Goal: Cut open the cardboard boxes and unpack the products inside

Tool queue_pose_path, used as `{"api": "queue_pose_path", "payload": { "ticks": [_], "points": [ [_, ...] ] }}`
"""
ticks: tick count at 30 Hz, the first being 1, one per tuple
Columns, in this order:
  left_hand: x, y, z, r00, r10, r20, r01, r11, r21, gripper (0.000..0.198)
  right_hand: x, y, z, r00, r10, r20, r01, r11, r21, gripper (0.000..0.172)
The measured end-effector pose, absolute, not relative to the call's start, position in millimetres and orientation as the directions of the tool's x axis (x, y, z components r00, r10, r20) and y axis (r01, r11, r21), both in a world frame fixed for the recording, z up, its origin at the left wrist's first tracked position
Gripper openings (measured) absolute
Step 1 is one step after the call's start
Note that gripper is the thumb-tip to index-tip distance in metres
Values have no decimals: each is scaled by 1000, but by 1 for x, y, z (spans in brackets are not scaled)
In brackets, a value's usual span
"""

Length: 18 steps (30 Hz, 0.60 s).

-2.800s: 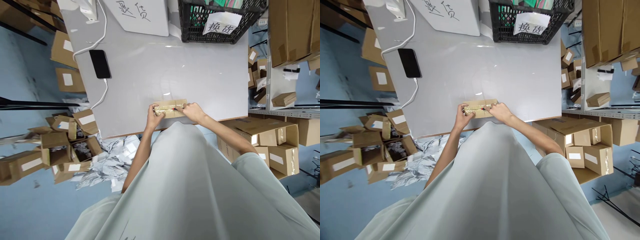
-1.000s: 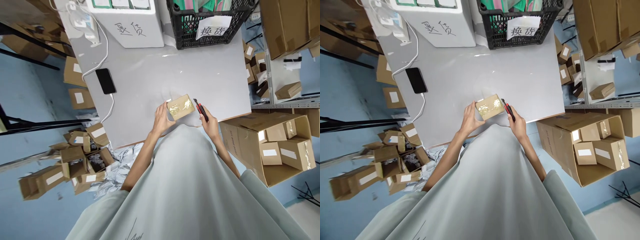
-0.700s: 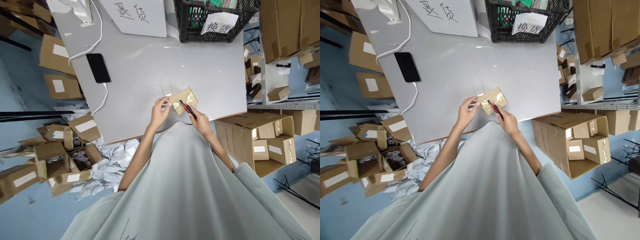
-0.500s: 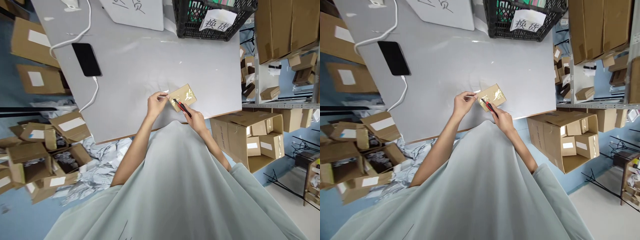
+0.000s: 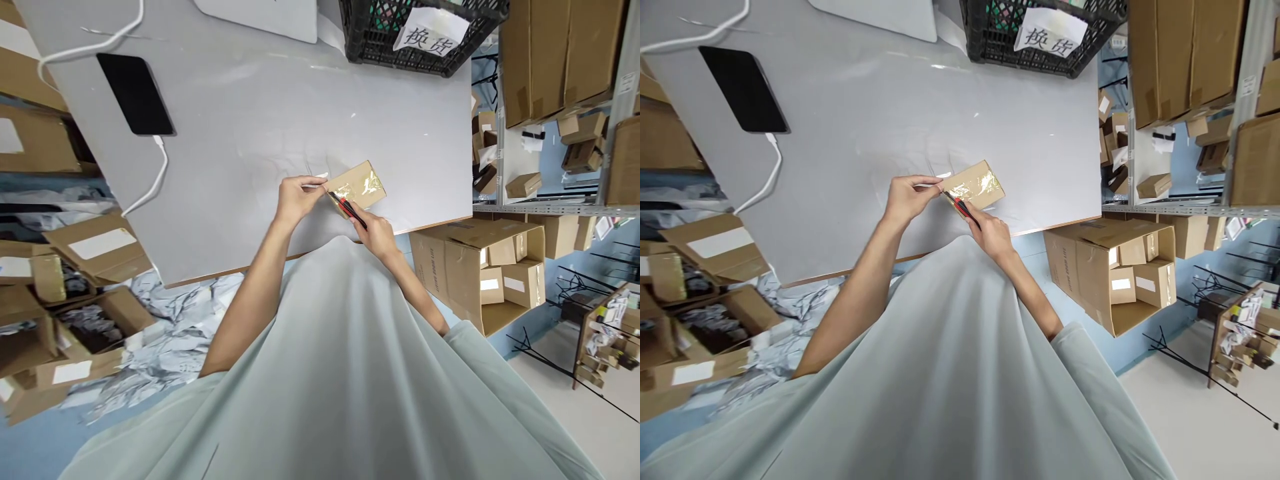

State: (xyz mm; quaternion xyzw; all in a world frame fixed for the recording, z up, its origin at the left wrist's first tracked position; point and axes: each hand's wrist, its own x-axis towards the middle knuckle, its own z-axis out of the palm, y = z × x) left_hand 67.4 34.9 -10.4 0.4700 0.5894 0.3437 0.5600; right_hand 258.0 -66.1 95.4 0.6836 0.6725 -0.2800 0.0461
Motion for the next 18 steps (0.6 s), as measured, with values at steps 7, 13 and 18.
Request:
{"api": "queue_pose_path", "payload": {
  "ticks": [7, 13, 18],
  "points": [
    [70, 36, -9, 34, 944, -329, 233, 313, 921, 26, 240, -54, 126, -28, 826, -562, 993, -39, -107, 61],
    [75, 33, -11, -33, 959, -280, 293, 277, 915, 18, 214, -44, 139, 14, 778, -628, 999, 13, 38, 66],
    [82, 26, -8, -101, 969, -225, 356, 246, 902, 18, 207, -49, 144, 2, 753, -658, 994, 68, 81, 69]
  ]
}}
